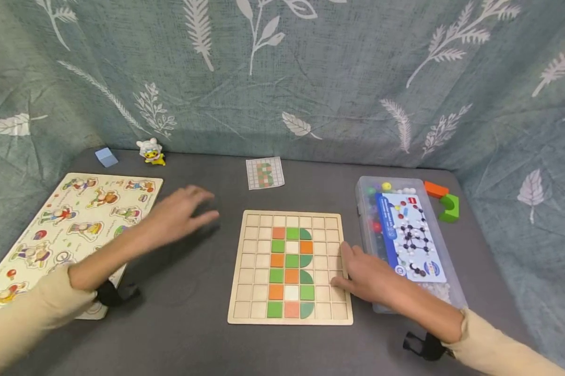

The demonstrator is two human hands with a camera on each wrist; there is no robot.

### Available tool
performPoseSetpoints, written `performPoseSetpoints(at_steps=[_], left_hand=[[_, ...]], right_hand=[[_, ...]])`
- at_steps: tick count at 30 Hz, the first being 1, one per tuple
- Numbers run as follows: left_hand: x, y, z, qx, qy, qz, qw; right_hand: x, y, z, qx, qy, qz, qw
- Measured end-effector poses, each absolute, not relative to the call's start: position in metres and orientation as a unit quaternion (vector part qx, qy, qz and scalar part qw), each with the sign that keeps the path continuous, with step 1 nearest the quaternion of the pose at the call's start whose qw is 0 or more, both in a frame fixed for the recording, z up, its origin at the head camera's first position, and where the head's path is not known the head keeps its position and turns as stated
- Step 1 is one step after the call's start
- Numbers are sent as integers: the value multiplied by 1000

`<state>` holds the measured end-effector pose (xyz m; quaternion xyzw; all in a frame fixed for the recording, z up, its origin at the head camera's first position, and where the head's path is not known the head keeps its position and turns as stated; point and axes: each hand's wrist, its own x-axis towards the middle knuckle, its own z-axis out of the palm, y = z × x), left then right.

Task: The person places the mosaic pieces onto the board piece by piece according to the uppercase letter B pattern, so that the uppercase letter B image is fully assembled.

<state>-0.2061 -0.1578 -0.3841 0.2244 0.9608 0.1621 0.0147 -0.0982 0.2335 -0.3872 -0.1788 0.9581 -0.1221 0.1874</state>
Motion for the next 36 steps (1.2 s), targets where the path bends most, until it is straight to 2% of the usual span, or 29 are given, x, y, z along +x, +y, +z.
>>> performPoseSetpoints(at_steps=[2, 4, 9, 15, 19, 25, 30, 33, 36], left_hand=[[-168, -136, -391, 280, 949, 134, 58], [-140, -124, -398, 323, 936, 122, 68], [-108, -111, -412, 379, 917, 118, 46], [-102, -109, -419, 385, 914, 123, 17], [-99, -109, -422, 376, 918, 130, 5], [-97, -94, -429, 367, 908, 195, 49], [-106, -76, -425, 373, 885, 260, 104], [-114, -80, -416, 310, 874, 345, 144], [-123, -96, -404, 198, 853, 456, 158]], right_hand=[[-98, 231, -390, -172, 961, -124, 175], [-98, 230, -392, -166, 962, -133, 171], [-102, 230, -393, -140, 949, -206, 192], [-104, 232, -392, -20, 877, -395, 271], [-104, 237, -383, 51, 832, -469, 292], [-110, 233, -342, -7, 738, -613, 282], [-123, 206, -304, -76, 750, -592, 284], [-134, 180, -295, -98, 756, -566, 313], [-146, 144, -290, -101, 758, -546, 343]])
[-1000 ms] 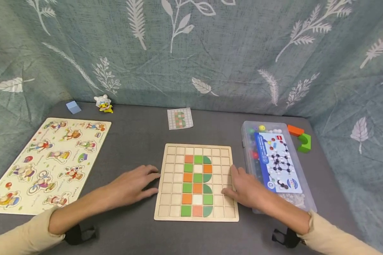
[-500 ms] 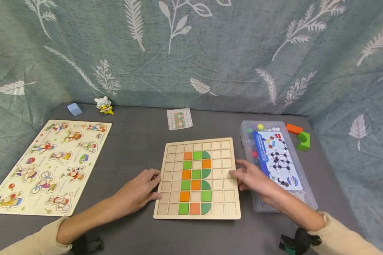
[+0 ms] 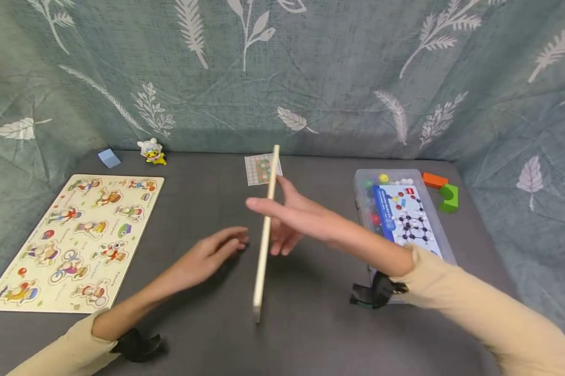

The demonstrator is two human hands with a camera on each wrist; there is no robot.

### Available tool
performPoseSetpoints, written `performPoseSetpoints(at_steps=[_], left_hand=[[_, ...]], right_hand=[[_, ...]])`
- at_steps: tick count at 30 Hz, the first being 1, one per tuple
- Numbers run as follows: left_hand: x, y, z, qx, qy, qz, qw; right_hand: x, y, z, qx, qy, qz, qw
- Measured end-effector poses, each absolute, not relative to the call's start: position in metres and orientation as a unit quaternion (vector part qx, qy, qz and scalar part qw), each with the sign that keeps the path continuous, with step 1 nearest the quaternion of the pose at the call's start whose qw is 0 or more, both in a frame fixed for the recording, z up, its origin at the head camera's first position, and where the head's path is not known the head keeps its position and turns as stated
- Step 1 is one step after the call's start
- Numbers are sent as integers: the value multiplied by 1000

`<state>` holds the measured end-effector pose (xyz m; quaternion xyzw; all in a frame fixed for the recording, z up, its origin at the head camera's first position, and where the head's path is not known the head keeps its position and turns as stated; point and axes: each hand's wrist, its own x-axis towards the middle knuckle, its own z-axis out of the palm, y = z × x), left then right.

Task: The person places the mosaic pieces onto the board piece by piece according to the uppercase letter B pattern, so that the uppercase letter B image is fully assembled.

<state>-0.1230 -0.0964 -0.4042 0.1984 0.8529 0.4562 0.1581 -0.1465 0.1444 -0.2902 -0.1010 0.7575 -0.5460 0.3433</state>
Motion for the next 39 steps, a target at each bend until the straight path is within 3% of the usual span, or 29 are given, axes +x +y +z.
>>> performPoseSetpoints(at_steps=[5, 12, 17, 21, 24, 28, 34, 39], left_hand=[[-127, -136, -384, 100, 825, 545, 113], [-114, -174, -376, 104, 895, 426, 80], [-72, -192, -397, 184, 947, 257, 64], [-21, -214, -407, 259, 958, 121, -21], [-1, -241, -405, 248, 963, 88, -55], [-26, -284, -390, 162, 980, 114, -7], [-114, -311, -385, 86, 978, 141, 127], [-124, -291, -398, 124, 971, 161, 124]], right_hand=[[-160, 82, -282, -86, 782, -490, 375], [-167, 61, -273, -78, 802, -456, 379], [-160, 111, -278, -83, 768, -510, 379], [-143, 181, -287, -72, 772, -529, 343], [-132, 232, -299, -52, 803, -508, 307], [-124, 264, -327, -38, 838, -472, 272], [-125, 231, -375, -58, 834, -478, 270], [-128, 217, -385, -44, 799, -513, 312]])
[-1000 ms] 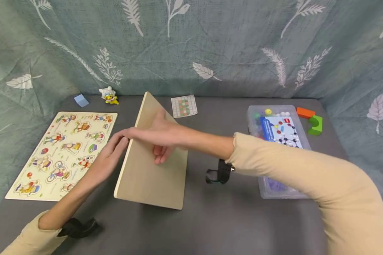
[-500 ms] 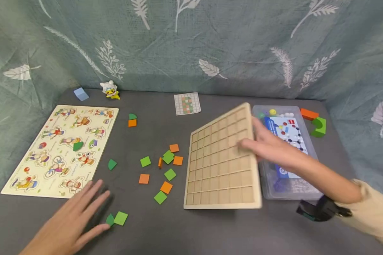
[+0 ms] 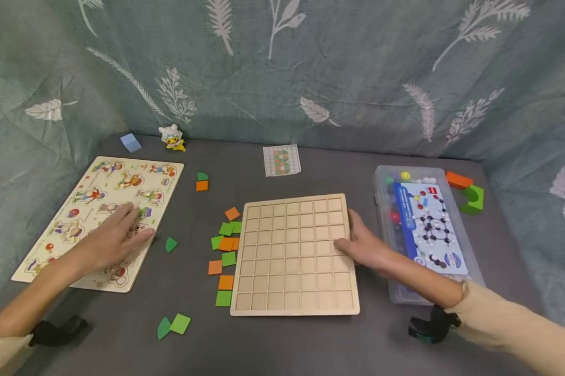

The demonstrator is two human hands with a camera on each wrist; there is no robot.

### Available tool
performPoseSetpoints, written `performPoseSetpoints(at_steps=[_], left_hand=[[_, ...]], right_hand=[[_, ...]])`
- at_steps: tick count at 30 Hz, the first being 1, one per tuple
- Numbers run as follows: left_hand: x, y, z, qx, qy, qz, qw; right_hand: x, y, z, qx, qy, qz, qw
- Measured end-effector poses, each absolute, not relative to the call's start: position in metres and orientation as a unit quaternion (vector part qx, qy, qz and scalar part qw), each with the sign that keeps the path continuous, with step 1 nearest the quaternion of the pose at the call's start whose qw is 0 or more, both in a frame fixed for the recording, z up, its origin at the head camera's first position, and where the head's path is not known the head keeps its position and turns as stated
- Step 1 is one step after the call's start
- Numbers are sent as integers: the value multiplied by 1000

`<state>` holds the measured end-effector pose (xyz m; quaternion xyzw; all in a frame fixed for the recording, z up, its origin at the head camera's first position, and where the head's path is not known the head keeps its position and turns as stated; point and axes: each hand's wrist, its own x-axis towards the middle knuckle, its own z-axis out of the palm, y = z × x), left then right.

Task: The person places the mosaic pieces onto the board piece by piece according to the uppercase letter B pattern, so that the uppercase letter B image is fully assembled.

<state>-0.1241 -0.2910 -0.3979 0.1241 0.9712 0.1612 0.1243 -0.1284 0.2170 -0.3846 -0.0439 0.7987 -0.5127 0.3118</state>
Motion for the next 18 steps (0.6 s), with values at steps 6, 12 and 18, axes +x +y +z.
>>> performPoseSetpoints(at_steps=[6, 12, 18], left_hand=[[-101, -245, -405, 153, 966, 174, 116], [-90, -207, -413, 213, 962, 138, 98], [-95, -183, -421, 312, 942, 77, 94]], right_hand=[[-125, 235, -374, -50, 842, -440, 309], [-106, 232, -372, -201, 918, -244, 238], [-87, 221, -385, -332, 922, -107, 167]])
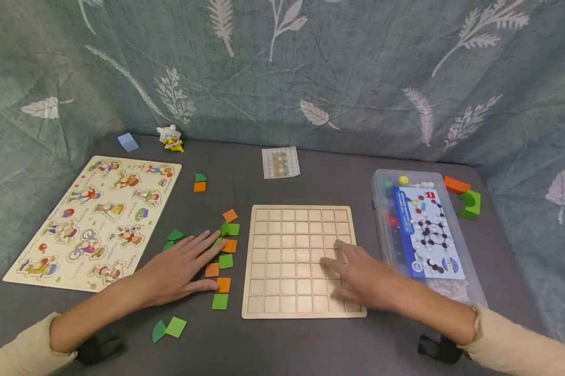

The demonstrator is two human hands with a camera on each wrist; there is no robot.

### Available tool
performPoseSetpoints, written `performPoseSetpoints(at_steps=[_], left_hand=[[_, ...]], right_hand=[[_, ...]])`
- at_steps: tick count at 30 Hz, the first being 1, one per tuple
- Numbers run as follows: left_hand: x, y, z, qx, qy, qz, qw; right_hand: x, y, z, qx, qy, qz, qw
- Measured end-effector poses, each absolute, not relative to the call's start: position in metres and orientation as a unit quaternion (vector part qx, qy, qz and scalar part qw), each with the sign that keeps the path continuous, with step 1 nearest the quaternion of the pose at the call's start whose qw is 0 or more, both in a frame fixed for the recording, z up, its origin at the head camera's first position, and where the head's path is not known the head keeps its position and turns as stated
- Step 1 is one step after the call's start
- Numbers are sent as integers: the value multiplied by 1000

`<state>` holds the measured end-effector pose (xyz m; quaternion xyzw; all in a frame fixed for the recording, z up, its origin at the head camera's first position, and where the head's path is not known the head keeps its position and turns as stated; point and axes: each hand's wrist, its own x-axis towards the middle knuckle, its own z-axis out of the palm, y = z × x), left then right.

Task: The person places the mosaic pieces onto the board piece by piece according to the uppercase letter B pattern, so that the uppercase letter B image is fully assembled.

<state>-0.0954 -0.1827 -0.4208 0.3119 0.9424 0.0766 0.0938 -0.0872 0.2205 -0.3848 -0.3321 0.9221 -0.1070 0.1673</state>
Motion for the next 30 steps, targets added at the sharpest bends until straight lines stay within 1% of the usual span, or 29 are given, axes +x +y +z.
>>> performPoseSetpoints(at_steps=[3, 6, 9, 12, 15, 17, 19, 21, 24, 27, 30], left_hand=[[-102, -184, -421, 291, 951, 39, 96], [-109, -190, -419, 273, 958, 15, 82], [-108, -191, -417, 301, 951, 24, 73], [-82, -193, -418, 357, 932, 48, 46], [-37, -197, -429, 415, 908, 56, -16], [-11, -201, -443, 432, 898, 49, -62], [4, -203, -456, 437, 894, 38, -97], [6, -202, -464, 425, 898, 29, -112], [-7, -200, -466, 378, 921, 28, -89], [-32, -200, -456, 325, 944, 36, -31], [-66, -201, -434, 290, 955, 47, 30]], right_hand=[[-80, 219, -392, -362, 914, -76, 167], [-76, 217, -397, -374, 915, -46, 146], [-76, 214, -397, -373, 917, -33, 134], [-75, 211, -399, -373, 920, -19, 122], [-74, 212, -405, -372, 921, -13, 112], [-75, 214, -407, -372, 922, -11, 107], [-76, 214, -407, -368, 923, -16, 111], [-79, 211, -406, -372, 922, -16, 109], [-83, 203, -406, -379, 919, -14, 110], [-88, 192, -405, -386, 915, -11, 116], [-92, 182, -402, -391, 912, -9, 126]])
